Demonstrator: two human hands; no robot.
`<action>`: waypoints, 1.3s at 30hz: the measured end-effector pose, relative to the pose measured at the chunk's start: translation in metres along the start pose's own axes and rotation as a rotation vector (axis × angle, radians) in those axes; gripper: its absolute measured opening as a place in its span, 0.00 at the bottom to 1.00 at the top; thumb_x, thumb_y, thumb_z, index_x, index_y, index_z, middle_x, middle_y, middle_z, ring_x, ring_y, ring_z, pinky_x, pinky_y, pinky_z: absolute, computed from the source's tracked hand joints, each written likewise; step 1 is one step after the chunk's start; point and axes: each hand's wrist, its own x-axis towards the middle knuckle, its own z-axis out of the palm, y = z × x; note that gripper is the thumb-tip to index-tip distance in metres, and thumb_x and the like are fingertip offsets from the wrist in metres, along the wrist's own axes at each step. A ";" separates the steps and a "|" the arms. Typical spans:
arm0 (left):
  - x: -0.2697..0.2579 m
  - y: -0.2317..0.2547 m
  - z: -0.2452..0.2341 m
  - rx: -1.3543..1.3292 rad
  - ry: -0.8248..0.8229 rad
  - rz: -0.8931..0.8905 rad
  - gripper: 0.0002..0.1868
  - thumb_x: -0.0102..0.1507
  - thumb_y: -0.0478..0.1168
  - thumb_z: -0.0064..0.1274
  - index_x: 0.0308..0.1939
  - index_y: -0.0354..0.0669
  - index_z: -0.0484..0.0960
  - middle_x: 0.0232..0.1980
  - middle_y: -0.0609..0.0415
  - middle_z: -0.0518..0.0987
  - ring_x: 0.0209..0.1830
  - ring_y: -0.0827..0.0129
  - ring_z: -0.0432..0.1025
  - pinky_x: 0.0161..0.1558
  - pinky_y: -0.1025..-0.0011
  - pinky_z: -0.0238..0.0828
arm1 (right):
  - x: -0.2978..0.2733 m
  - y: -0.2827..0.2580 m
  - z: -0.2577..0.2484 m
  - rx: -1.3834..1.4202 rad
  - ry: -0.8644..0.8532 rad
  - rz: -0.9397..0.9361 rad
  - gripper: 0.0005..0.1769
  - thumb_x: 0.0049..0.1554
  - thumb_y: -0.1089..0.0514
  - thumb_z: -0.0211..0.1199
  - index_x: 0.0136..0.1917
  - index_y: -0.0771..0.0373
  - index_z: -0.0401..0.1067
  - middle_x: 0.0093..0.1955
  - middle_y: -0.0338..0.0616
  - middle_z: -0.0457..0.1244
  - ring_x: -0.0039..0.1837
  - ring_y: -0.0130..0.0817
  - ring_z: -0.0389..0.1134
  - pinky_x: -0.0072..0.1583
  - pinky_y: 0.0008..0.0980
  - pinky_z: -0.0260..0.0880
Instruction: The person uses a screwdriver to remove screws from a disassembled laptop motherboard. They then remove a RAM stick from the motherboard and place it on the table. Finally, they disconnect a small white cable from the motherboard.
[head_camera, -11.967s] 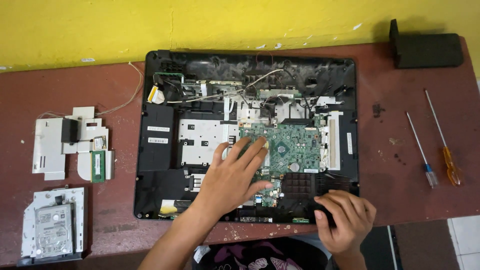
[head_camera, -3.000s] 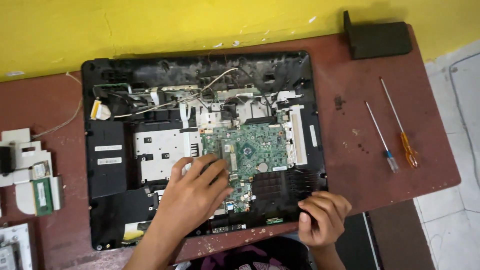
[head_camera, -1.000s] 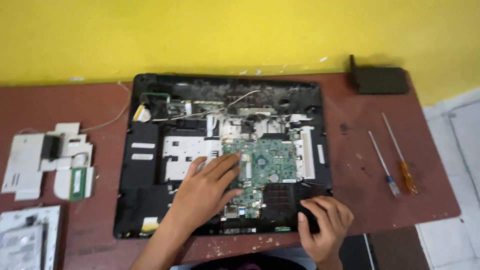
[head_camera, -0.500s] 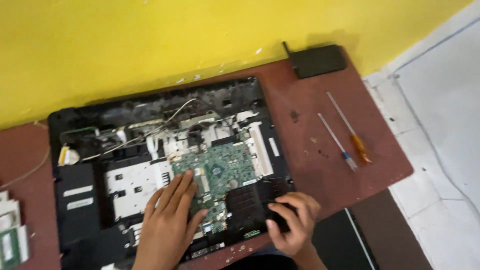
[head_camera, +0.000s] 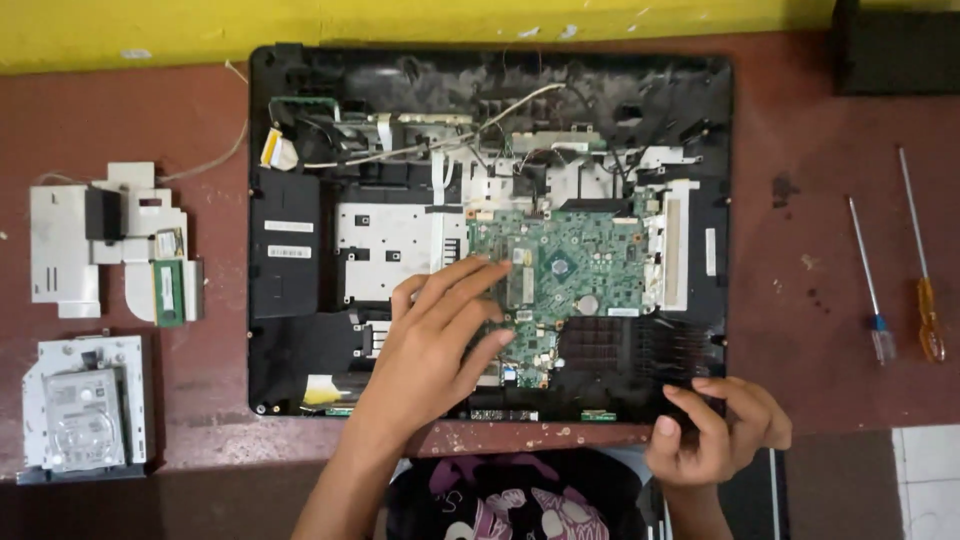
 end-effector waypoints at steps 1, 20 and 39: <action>0.000 0.000 0.000 -0.005 -0.004 -0.004 0.09 0.71 0.46 0.51 0.43 0.46 0.78 0.69 0.50 0.76 0.74 0.54 0.66 0.65 0.53 0.56 | 0.001 -0.001 0.000 -0.002 -0.007 0.002 0.25 0.69 0.44 0.45 0.42 0.61 0.72 0.49 0.49 0.61 0.55 0.47 0.58 0.62 0.45 0.58; -0.008 0.005 -0.010 -0.216 0.428 -0.065 0.26 0.75 0.54 0.27 0.29 0.46 0.66 0.46 0.56 0.79 0.55 0.59 0.73 0.54 0.62 0.48 | 0.001 -0.003 0.003 0.044 0.007 -0.054 0.33 0.71 0.44 0.37 0.39 0.66 0.73 0.49 0.55 0.61 0.51 0.51 0.59 0.55 0.52 0.64; -0.057 0.061 0.025 0.140 0.321 0.028 0.17 0.70 0.54 0.52 0.33 0.48 0.75 0.43 0.55 0.79 0.47 0.61 0.76 0.52 0.62 0.54 | 0.005 -0.001 0.005 -0.025 0.044 -0.093 0.36 0.67 0.35 0.36 0.39 0.60 0.75 0.45 0.48 0.63 0.55 0.47 0.59 0.61 0.44 0.57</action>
